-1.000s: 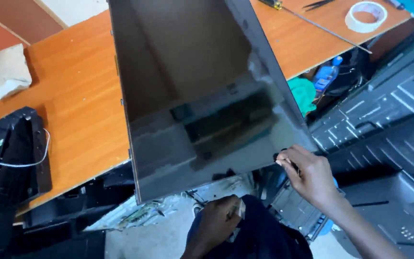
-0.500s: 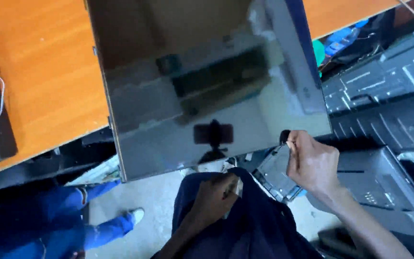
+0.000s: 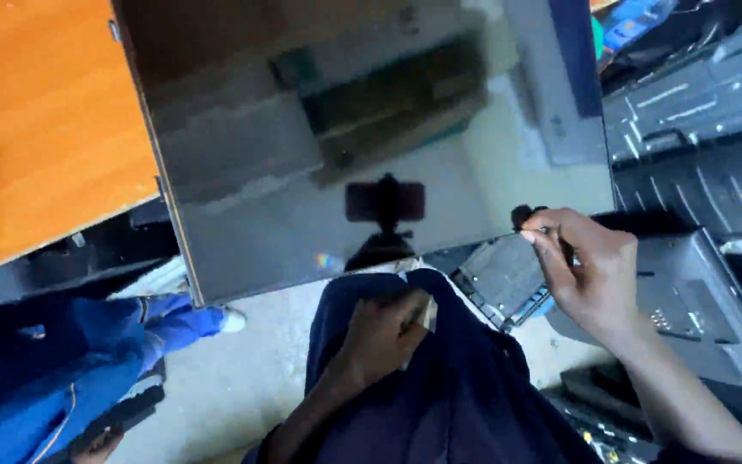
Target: Disassembling a television to remove the screen panel, peeling off adhesive tape from the edges, and cleaning the surface.
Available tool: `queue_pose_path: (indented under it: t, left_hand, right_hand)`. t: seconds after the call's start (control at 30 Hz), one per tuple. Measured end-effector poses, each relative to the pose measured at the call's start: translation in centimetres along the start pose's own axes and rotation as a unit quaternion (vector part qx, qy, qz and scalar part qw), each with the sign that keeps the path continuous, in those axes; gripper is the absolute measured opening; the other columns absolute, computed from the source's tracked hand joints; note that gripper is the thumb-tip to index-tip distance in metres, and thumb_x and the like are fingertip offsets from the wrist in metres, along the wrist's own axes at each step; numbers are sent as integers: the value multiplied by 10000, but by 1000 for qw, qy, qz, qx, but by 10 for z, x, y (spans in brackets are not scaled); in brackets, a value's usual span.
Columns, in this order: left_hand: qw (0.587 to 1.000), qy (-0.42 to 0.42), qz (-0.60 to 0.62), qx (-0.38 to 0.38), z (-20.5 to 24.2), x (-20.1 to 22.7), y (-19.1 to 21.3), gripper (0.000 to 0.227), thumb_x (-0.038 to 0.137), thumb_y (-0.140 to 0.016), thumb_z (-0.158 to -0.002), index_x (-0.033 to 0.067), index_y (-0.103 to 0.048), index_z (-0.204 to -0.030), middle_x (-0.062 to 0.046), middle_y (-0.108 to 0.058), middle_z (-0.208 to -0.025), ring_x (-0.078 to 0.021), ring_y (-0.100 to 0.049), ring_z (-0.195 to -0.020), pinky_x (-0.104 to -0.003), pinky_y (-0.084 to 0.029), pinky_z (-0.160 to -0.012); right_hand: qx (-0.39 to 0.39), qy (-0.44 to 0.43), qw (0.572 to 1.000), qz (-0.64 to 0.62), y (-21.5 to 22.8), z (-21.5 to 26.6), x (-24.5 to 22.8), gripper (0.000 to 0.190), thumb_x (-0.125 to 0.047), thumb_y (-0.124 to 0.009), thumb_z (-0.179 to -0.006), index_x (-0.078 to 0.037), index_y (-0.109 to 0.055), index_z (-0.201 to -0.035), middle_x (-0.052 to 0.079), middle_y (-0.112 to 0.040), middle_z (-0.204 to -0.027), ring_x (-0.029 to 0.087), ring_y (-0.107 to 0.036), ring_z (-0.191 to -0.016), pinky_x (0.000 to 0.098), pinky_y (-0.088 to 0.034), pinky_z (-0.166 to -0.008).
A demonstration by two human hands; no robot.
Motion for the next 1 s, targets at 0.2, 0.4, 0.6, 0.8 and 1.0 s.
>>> queue_pose_path:
  t: [0.2, 0.4, 0.6, 0.8, 1.0]
  left_hand:
    - [1000, 5, 17, -11, -3, 16, 6, 118, 191, -565, -914, 151, -514, -816, 2, -610, -714, -202, -597, -591, -390, -415, -534]
    - [1000, -12, -28, 3, -5, 20, 11, 32, 184, -565, -882, 155, -551, -883, -6, -623, -728, -235, -639, -655, -407, -422, -541]
    - [997, 6, 75, 30, -8, 15, 15, 115, 163, -584, -910, 103, -679, -938, -105, -583, -527, -260, -587, -420, -313, -499, -434]
    - [902, 65, 424, 46, -19, -29, -22, 335, 264, -397, -988, 35, -624, -1076, -68, -535, -640, -153, -564, -638, -319, -489, -625]
    - [815, 29, 579, 8, -39, -14, -16, 465, 444, -255, -1041, 100, -540, -912, -1, -431, -728, -117, -497, -668, -267, -452, -628]
  right_hand:
    - [26, 22, 992, 122, -14, 4, 9, 200, -190, -488, -1078, -64, -611, -983, -34, -408, -557, 107, -333, -411, 292, -253, -447]
    - [61, 20, 989, 134, -20, 6, 18, 405, -350, -338, -1103, -53, -579, -969, 8, -507, -707, 194, -461, -509, 354, -313, -532]
    - [83, 24, 995, -47, -42, 26, 27, 123, -142, -555, -974, -92, -630, -890, 47, -437, -460, 287, -473, -392, 320, -383, -455]
    - [46, -112, 856, -502, -115, 71, 22, 154, -63, -457, -996, 36, -564, -949, 75, -548, -502, 124, -537, -416, 223, -403, -437]
    - [162, -175, 755, -610, -134, 90, 0, 228, -120, -513, -976, 80, -565, -878, 24, -400, -540, 154, -527, -400, 317, -513, -437]
Point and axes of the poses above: each hand's wrist, its own z-axis away from the middle knuckle, its own y-axis out of the back of the hand, x = y × z, the point moved 5 cm from there along -z, towards the middle knuckle
